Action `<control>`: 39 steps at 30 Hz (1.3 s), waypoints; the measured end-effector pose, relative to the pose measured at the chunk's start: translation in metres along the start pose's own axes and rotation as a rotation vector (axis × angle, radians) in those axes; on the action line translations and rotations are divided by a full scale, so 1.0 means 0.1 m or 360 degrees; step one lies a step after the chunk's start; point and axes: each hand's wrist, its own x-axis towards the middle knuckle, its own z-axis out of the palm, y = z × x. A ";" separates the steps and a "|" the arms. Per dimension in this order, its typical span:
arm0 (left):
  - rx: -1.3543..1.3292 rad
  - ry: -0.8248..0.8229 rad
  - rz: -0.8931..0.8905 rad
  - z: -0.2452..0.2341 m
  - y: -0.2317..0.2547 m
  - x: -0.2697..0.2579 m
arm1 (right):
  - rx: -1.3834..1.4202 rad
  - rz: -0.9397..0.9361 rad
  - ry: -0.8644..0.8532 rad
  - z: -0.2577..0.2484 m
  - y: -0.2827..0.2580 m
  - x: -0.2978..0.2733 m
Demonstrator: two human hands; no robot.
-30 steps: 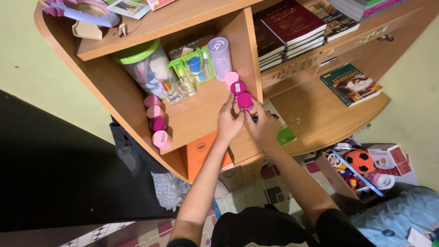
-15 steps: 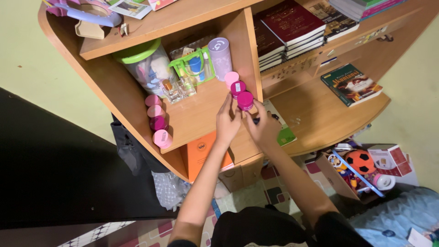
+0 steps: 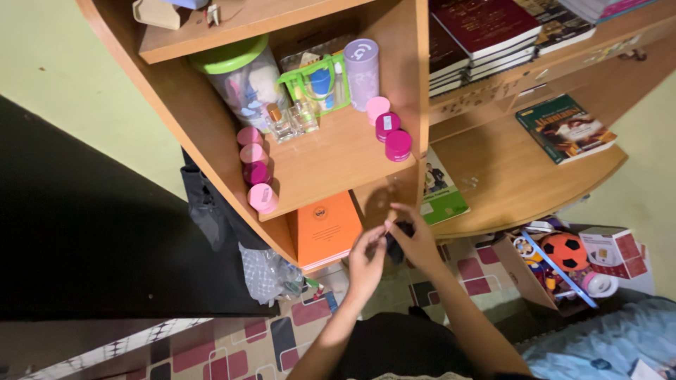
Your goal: The person wipes the covers of several books and small containers with a dark cloth. They pick up each item from a cluttered bed, wipe it, and place it on a wooden shelf. The person handles books and pink containers one at a time.
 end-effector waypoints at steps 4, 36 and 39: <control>-0.0116 -0.0036 -0.0267 -0.26 -0.42 -0.29 | 0.0140 0.0056 -0.0343 0.11 0.14 -0.17; -0.0366 0.1006 -0.0214 -0.79 -0.87 -1.04 | -0.0100 0.0329 -0.1916 0.86 1.07 0.26; -0.0489 0.1236 -0.0531 -0.54 -0.67 -1.00 | 0.0108 0.0358 -0.2015 0.78 1.17 0.28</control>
